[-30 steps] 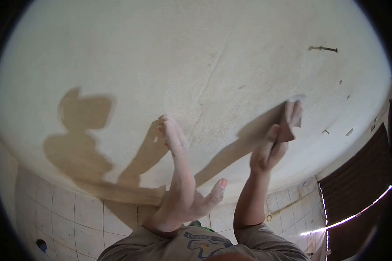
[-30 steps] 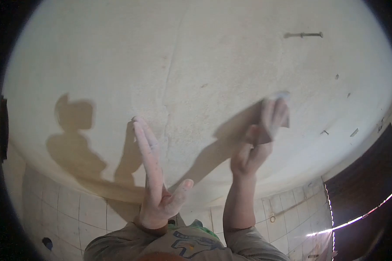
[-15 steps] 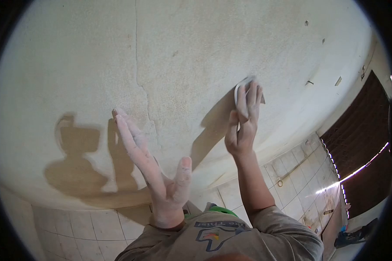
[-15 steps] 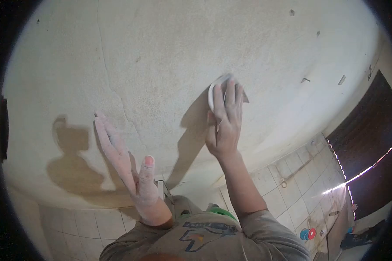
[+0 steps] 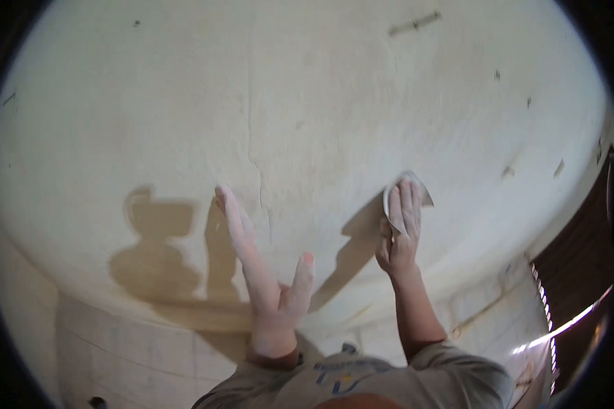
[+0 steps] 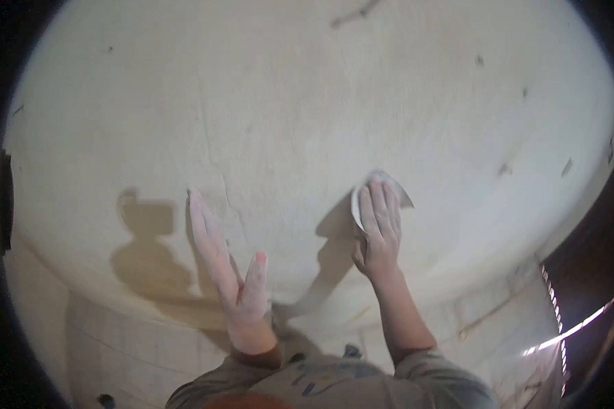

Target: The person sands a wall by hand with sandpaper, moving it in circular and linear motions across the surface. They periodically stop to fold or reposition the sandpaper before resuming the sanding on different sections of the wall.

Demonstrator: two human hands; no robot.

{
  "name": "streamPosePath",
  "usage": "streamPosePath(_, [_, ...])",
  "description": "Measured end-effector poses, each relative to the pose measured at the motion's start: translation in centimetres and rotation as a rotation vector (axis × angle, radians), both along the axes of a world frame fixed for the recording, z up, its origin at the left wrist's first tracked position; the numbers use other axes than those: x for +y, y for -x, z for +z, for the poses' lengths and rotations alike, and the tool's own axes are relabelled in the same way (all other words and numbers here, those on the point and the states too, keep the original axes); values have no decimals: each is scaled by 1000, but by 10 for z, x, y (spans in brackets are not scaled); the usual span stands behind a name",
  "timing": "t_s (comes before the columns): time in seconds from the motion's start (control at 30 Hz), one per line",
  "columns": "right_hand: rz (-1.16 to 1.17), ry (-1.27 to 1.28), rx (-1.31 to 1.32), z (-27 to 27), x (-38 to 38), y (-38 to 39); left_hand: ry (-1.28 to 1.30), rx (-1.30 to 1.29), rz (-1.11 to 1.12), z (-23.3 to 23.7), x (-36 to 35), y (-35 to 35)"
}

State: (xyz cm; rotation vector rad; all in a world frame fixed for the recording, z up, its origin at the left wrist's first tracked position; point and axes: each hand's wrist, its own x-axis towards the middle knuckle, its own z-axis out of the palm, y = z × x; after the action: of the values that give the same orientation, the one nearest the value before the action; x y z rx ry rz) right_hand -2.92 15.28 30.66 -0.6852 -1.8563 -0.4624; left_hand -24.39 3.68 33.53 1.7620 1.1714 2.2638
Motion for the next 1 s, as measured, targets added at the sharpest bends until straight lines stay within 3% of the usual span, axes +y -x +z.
streamPosePath(0.17, [3,-46,51,49,-3,10,-20,5,139,-6,8,-3])
streamPosePath(0.37, [54,204,-127,-11,-15,8,73,146,310,-12,17,-17])
streamPosePath(0.43, [27,178,-81,-15,-14,-6,56,108,248,-11,15,-18])
streamPosePath(0.67, [-11,29,136,19,9,-27,28,277,372,-15,19,-11])
streamPosePath(0.8, [75,158,29,15,-10,-4,113,114,249,-4,10,-24])
streamPosePath(1.0, [54,324,-129,-37,-33,-2,152,196,246,-8,7,-21])
